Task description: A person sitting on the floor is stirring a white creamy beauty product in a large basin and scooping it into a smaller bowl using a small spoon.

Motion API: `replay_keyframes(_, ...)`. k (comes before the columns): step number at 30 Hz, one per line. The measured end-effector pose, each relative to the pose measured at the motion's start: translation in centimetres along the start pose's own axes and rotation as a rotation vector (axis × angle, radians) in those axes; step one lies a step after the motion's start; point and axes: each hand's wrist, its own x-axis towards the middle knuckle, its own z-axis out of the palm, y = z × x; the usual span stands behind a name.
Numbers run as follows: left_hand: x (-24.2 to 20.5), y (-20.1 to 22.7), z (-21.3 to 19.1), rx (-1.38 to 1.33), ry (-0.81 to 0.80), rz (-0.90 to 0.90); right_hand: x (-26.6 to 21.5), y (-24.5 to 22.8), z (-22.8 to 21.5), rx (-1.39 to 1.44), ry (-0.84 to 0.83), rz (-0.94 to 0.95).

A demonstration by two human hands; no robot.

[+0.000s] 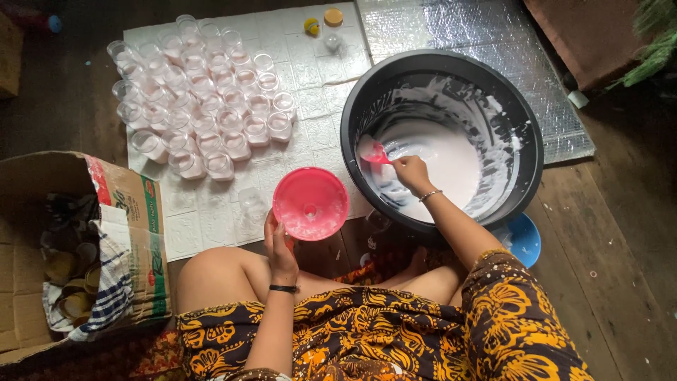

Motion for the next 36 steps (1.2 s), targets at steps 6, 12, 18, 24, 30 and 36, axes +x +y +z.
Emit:
replay_keyframes(6, 0.1, -0.1, 0.1, -0.002, -0.005, 0.000, 0.0, 0.6, -1.1, 0.024, 0.080, 0.066)
replay_keyframes(12, 0.6, -1.2, -0.5, -0.030, 0.007, 0.001, 0.9, 1.5, -1.5, 0.168, 0.119, 0.090)
replay_keyframes(18, 0.1, -0.3, -0.1, -0.039, 0.011, 0.014, 1.2, 0.9, -1.8, 0.500, 0.102, 0.167)
replay_keyframes(24, 0.2, -0.5, -0.1, -0.049, 0.012, 0.009, -2.4, -3.8, -4.4, 0.750, 0.025, 0.255)
replay_keyframes(30, 0.1, -0.4, -0.1, -0.053, 0.011, 0.013, -5.4, -6.0, -6.8, 0.811, -0.014, 0.258)
replay_keyframes(36, 0.9, -2.1, -1.2, 0.049, 0.072, 0.133, -8.0, -6.2, -8.8, 0.811, -0.011, 0.228)
